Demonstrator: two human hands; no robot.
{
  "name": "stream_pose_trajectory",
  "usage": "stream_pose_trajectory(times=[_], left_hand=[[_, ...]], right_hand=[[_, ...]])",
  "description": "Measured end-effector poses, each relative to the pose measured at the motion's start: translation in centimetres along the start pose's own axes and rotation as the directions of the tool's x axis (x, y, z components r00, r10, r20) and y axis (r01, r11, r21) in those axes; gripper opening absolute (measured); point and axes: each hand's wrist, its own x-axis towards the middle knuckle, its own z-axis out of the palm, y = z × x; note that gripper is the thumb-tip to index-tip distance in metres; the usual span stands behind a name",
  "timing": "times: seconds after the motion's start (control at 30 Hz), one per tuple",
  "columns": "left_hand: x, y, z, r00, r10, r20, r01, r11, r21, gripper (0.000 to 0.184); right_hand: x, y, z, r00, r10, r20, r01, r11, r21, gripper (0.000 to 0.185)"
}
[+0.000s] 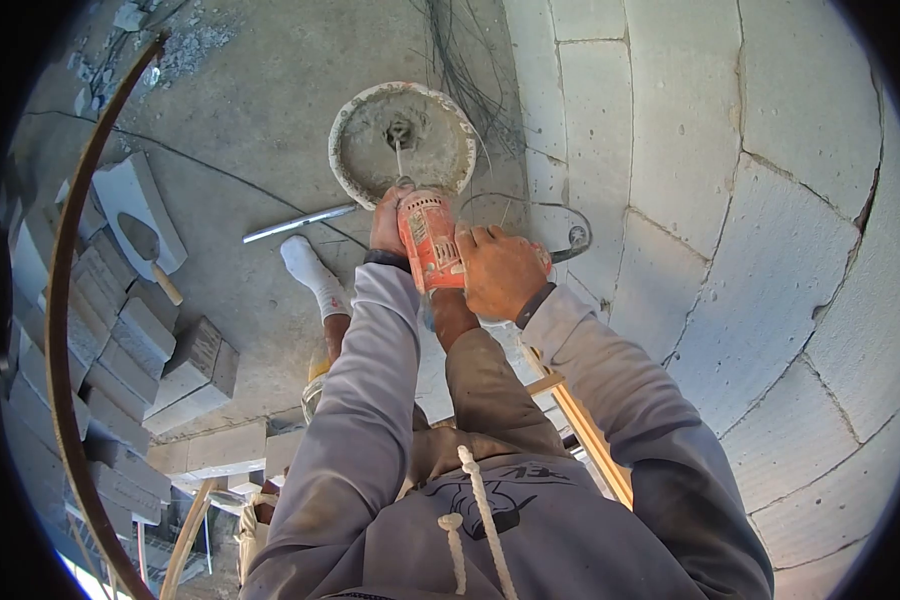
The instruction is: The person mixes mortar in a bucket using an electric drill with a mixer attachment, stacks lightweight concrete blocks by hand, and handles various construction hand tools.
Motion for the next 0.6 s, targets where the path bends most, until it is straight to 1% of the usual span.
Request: stream_pose_trajectory(times=[0.1,0.2,0.23,0.33,0.43,0.53,0.57,0.6], left_hand=[[-0.6,1.1,-0.4,0.999,0.029,-0.040,-0.025,0.995,0.097,0.017],[-0.5,1.9,-2.4,0.995,0.102,-0.019,-0.097,0.980,0.176,0.017],[-1.6,2.1,-1.7,0.998,0.038,-0.045,-0.031,0.991,0.134,0.017],[-0.9,2.3,-2.2,1.000,0.000,-0.022,0.003,0.992,0.130,0.018],[-0.6,2.6,-2.9,0.999,0.019,-0.038,-0.014,0.992,0.123,0.017],[-1.2,3.0,-3.1,0.999,0.004,-0.048,0.002,0.992,0.125,0.017],[-1.5,2.8,-3.1,0.993,0.109,-0.050,-0.100,0.983,0.156,0.018],[-1.9,2.7,-3.6,0.993,0.088,-0.072,-0.076,0.985,0.157,0.018]], right_hand=[[0.0,-0.7,0.6,1.000,-0.007,-0.008,0.007,1.000,0.021,0.058],[-0.2,-2.7,0.8,0.999,0.018,0.032,-0.019,0.999,0.050,0.063],[0.1,-2.9,0.5,0.999,0.021,0.036,-0.023,0.999,0.049,0.065],[0.0,-2.8,0.8,0.999,-0.024,-0.022,0.024,1.000,0.015,0.058],[0.3,-2.9,0.3,0.999,0.014,0.033,-0.015,0.998,0.056,0.063],[0.5,-3.2,0.6,0.999,-0.021,0.034,0.019,0.999,0.038,0.062],[0.6,-3.4,0.9,1.000,-0.028,0.007,0.028,0.999,0.036,0.062],[0.2,-3.8,1.3,1.000,-0.028,-0.013,0.029,0.999,0.043,0.062]])
